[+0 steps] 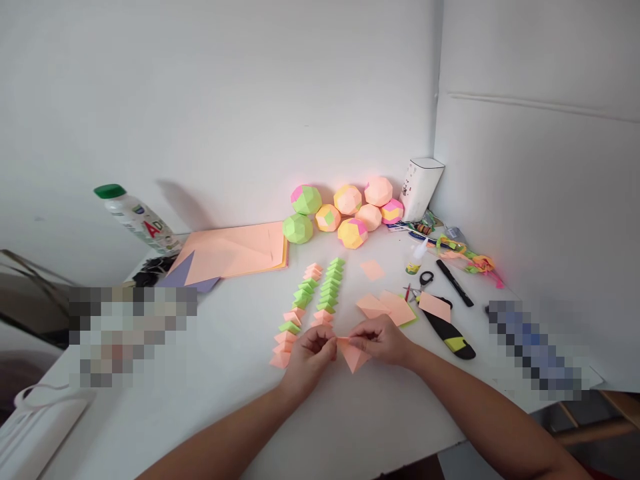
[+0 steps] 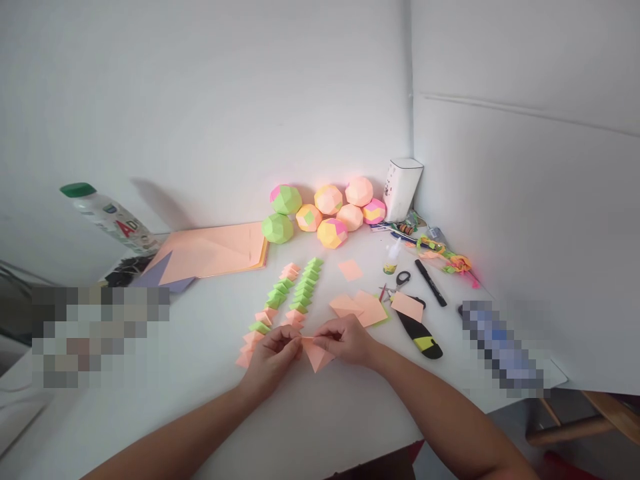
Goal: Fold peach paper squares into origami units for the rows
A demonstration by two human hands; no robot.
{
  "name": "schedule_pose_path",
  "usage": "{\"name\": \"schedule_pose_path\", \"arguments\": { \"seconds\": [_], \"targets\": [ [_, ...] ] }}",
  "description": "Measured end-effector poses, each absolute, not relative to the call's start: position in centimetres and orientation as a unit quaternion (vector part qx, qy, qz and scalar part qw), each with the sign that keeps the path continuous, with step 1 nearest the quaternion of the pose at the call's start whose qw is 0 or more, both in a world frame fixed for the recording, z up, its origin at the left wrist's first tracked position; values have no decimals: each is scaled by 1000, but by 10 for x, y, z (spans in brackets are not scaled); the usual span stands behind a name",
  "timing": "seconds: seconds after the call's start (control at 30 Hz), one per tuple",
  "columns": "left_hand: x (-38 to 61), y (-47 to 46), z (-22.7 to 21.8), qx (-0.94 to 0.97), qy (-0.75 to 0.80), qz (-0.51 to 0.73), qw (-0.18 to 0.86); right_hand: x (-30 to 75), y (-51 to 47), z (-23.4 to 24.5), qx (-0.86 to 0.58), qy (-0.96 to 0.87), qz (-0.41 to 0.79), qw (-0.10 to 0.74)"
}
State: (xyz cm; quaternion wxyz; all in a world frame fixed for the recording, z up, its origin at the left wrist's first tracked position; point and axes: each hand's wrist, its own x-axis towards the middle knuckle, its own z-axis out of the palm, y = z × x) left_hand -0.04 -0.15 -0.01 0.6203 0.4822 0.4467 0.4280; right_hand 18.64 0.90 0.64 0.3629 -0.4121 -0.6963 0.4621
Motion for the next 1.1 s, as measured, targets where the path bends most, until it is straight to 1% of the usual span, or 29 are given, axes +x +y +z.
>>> {"name": "schedule_pose_path", "arguments": {
  "seconds": [0.17, 0.27, 0.4, 0.57, 0.7, 0.97, 1.03, 1.1],
  "targets": [
    [-3, -1, -6, 456, 412, 457, 643, 187, 8, 8, -425, -697, 456, 356],
    [-2, 0, -7, 466, 396, 443, 656, 186, 7, 8, -427, -699, 452, 352],
    [2, -1, -5, 537, 403, 404, 621, 183, 5, 6, -418, -713, 448, 342],
    [4, -3, -4, 558, 423, 382, 603, 180, 1, 0, -428, -722, 433, 328],
    [2, -3, -3, 551, 422, 387, 607, 180, 1, 0, -437, -715, 422, 345],
    [0, 1, 0, 448, 449, 430, 643, 194, 13, 17, -479, -639, 434, 417],
    [0, 1, 1, 450, 452, 419, 647, 192, 11, 16, -466, -648, 440, 412],
    [1, 1, 2, 455, 451, 407, 652, 189, 8, 13, -441, -673, 454, 383]
  ]
}}
